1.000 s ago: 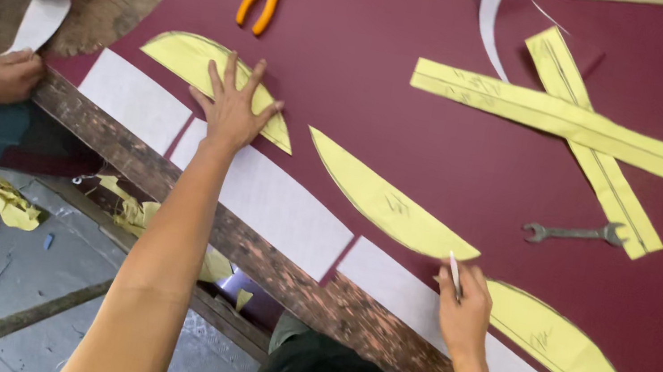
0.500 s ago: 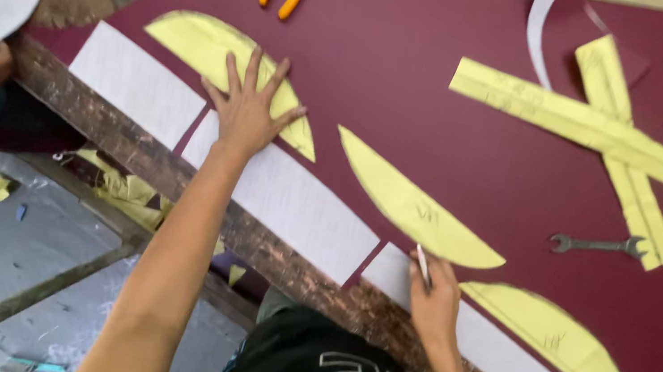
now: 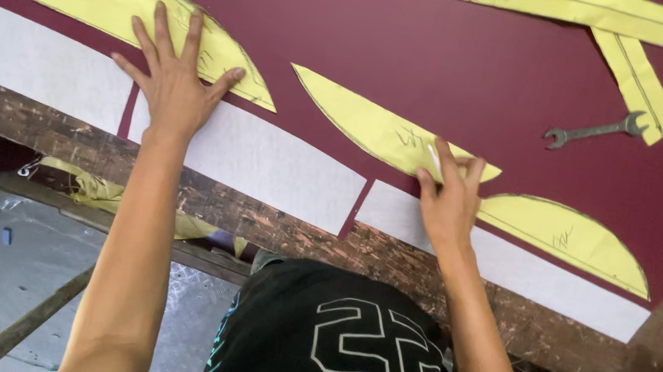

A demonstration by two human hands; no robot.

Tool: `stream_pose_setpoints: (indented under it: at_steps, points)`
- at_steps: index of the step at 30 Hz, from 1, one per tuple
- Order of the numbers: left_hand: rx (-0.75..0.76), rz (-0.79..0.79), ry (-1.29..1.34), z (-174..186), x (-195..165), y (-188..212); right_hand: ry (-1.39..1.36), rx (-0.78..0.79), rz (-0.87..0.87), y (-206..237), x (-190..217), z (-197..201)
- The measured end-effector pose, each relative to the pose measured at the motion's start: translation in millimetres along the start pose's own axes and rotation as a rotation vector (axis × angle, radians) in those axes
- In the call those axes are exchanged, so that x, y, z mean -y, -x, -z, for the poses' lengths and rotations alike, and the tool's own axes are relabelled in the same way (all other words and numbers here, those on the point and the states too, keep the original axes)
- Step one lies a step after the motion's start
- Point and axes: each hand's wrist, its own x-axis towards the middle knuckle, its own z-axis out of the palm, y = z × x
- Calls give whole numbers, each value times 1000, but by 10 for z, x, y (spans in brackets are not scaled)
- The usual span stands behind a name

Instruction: The person traces around yellow paper pattern pieces with a white marker onto maroon vinyl on the work table, then cuts white paper strips and pattern pieces with scissors. They reposition the patterns and vinyl between cuts and occasionally move pliers and a wrench aside while working.

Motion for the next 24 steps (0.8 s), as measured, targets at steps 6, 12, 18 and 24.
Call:
stream_pose_setpoints:
  at_steps: [6,12,18,24]
  points:
    - [9,-345,42,-169,-616,239,170,33,55,-142,54,-208]
    - [103,-599,44,-515,-1205,538,224,11,141,-99,104,-320]
    - [39,-660,-1,-617,-1272,577,202,33,221,-138,83,-281]
    - [78,-635,-10,-636,-1286,593,182,29,161,-95,100,-217]
